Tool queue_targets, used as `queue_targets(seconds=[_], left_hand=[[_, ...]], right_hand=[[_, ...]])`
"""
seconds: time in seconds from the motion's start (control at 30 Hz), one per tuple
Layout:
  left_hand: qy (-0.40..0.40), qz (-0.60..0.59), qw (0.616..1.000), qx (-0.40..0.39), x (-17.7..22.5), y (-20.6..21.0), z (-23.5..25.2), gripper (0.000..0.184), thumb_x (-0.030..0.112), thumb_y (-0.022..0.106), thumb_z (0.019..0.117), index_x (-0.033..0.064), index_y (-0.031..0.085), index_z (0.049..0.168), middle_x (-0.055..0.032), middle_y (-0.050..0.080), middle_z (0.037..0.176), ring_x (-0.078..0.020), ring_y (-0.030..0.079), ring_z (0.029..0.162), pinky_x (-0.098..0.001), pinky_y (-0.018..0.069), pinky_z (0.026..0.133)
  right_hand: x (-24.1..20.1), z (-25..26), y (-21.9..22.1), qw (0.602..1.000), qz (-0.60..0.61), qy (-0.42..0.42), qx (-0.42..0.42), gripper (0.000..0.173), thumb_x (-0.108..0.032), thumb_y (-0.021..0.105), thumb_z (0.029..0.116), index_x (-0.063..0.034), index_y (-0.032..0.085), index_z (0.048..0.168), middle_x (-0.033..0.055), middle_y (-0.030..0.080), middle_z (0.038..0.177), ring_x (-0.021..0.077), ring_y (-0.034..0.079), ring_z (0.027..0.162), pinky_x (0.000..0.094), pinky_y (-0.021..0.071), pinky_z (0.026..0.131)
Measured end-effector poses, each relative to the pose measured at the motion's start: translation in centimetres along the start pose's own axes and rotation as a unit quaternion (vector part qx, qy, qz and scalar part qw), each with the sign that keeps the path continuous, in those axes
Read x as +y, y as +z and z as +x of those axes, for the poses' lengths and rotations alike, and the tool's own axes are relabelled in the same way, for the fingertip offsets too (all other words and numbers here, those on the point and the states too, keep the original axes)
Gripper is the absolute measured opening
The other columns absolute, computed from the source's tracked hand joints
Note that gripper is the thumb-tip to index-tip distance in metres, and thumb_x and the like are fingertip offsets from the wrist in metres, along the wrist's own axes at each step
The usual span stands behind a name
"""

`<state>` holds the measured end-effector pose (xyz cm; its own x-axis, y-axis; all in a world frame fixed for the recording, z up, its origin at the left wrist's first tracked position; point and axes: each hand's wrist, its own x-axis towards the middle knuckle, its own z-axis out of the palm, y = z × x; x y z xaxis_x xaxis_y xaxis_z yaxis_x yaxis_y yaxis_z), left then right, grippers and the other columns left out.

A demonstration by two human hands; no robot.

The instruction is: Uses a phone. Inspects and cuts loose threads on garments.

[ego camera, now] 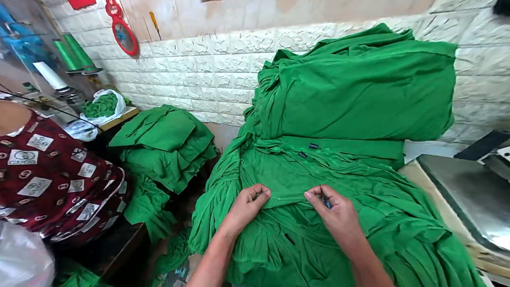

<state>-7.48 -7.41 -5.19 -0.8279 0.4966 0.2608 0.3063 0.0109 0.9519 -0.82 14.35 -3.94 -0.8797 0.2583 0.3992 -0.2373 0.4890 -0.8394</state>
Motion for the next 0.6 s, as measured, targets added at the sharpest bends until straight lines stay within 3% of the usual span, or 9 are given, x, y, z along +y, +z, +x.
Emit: queue_targets(seconds=[0.1, 0.17, 0.2, 0.27, 0.33, 0.37, 0.43, 0.5, 0.6], left_hand=[[-0.01, -0.005, 1.0, -0.013, 0.2, 0.1, 0.0, 0.015, 0.013, 0.057, 0.1019, 0.0023, 0.067, 0.104, 0.0015, 0.066, 0.091, -0.0012, 0.061, 0.083, -0.0216, 0.0509, 0.077], [-0.018, 0.004, 1.0, -0.013, 0.4, 0.4, 0.0, 0.015, 0.012, 0.059, 0.101, 0.0015, 0.067, 0.108, -0.0012, 0.068, 0.098, -0.0029, 0.063, 0.09, -0.0233, 0.0518, 0.083], [-0.019, 0.012, 1.0, -0.009, 0.3, 0.6, 0.0, 0.015, 0.011, 0.058, 0.1011, 0.0017, 0.067, 0.108, -0.0015, 0.068, 0.099, -0.0031, 0.063, 0.09, -0.0235, 0.0518, 0.083], [-0.02, 0.019, 1.0, -0.004, 0.3, 0.8, -0.1, 0.016, 0.011, 0.057, 0.1017, 0.0019, 0.067, 0.111, -0.0011, 0.068, 0.097, -0.0029, 0.063, 0.088, -0.0232, 0.0516, 0.082], [-0.027, 0.014, 1.0, 0.003, 0.3, 0.9, -0.2, 0.017, 0.01, 0.056, 0.1019, 0.002, 0.064, 0.115, 0.0003, 0.069, 0.094, -0.0027, 0.063, 0.084, -0.0232, 0.0515, 0.079], [-0.031, 0.008, 0.999, 0.003, 0.3, 1.0, -0.3, 0.019, 0.01, 0.055, 0.102, 0.0019, 0.062, 0.117, 0.0006, 0.068, 0.093, -0.003, 0.063, 0.083, -0.0237, 0.0517, 0.079], [-0.032, -0.005, 0.999, 0.002, 0.2, 1.1, -0.4, 0.021, 0.01, 0.053, 0.1025, 0.0018, 0.059, 0.122, 0.0016, 0.067, 0.09, -0.0031, 0.062, 0.081, -0.0238, 0.0518, 0.077], [-0.029, -0.008, 1.0, 0.008, 0.0, 1.2, -0.5, 0.024, 0.01, 0.05, 0.1028, 0.0027, 0.058, 0.124, 0.0045, 0.063, 0.081, -0.0017, 0.057, 0.072, -0.0218, 0.0481, 0.069], [-0.03, -0.01, 0.999, 0.015, -0.2, 1.2, -0.7, 0.025, 0.011, 0.047, 0.1034, 0.0034, 0.058, 0.125, 0.0056, 0.06, 0.076, -0.0017, 0.054, 0.068, -0.0218, 0.0461, 0.067]], right_hand=[[1.2, -0.1, 0.6, 0.995, -0.084, -0.042, 0.019, 0.019, -0.025, 0.064, 0.0964, -0.0068, 0.07, 0.098, -0.0005, 0.063, 0.081, 0.0055, 0.055, 0.066, 0.025, 0.0468, 0.06], [1.2, -0.6, 1.1, 0.982, -0.16, -0.09, 0.054, 0.02, -0.017, 0.071, 0.0925, -0.0031, 0.071, 0.107, 0.014, 0.066, 0.099, 0.0261, 0.064, 0.075, 0.046, 0.0535, 0.061], [1.0, -0.8, 1.4, 0.973, -0.187, -0.115, 0.076, 0.023, -0.013, 0.072, 0.0902, -0.0021, 0.071, 0.11, 0.0186, 0.066, 0.105, 0.0318, 0.066, 0.076, 0.0505, 0.055, 0.06], [0.5, -1.2, 2.0, 0.963, -0.189, -0.158, 0.107, 0.019, -0.013, 0.069, 0.0901, -0.0025, 0.072, 0.106, 0.0161, 0.068, 0.1, 0.0263, 0.066, 0.073, 0.0423, 0.0552, 0.057], [0.4, -1.6, 2.7, 0.968, -0.142, -0.18, 0.097, 0.02, -0.024, 0.064, 0.0945, -0.0074, 0.074, 0.099, 0.0055, 0.068, 0.09, 0.0102, 0.062, 0.07, 0.0248, 0.0529, 0.058], [0.4, -1.7, 3.0, 0.973, -0.114, -0.185, 0.074, 0.024, -0.03, 0.065, 0.0956, -0.0086, 0.075, 0.101, 0.0031, 0.068, 0.091, 0.0062, 0.061, 0.071, 0.0205, 0.0523, 0.059], [0.6, -1.9, 3.9, 0.977, -0.097, -0.189, 0.03, 0.029, -0.033, 0.069, 0.0944, -0.0083, 0.076, 0.106, 0.0046, 0.069, 0.096, 0.0091, 0.062, 0.073, 0.0246, 0.0533, 0.06], [0.9, -2.0, 4.9, 0.974, -0.12, -0.191, 0.031, 0.019, -0.025, 0.068, 0.0924, -0.0085, 0.075, 0.097, 0.0052, 0.069, 0.093, 0.0124, 0.066, 0.072, 0.0288, 0.0565, 0.059], [0.9, -1.9, 5.0, 0.99, -0.06, -0.125, 0.011, 0.018, -0.023, 0.062, 0.0964, -0.0074, 0.072, 0.094, 0.0014, 0.063, 0.086, 0.0061, 0.059, 0.071, 0.0211, 0.0511, 0.062]])
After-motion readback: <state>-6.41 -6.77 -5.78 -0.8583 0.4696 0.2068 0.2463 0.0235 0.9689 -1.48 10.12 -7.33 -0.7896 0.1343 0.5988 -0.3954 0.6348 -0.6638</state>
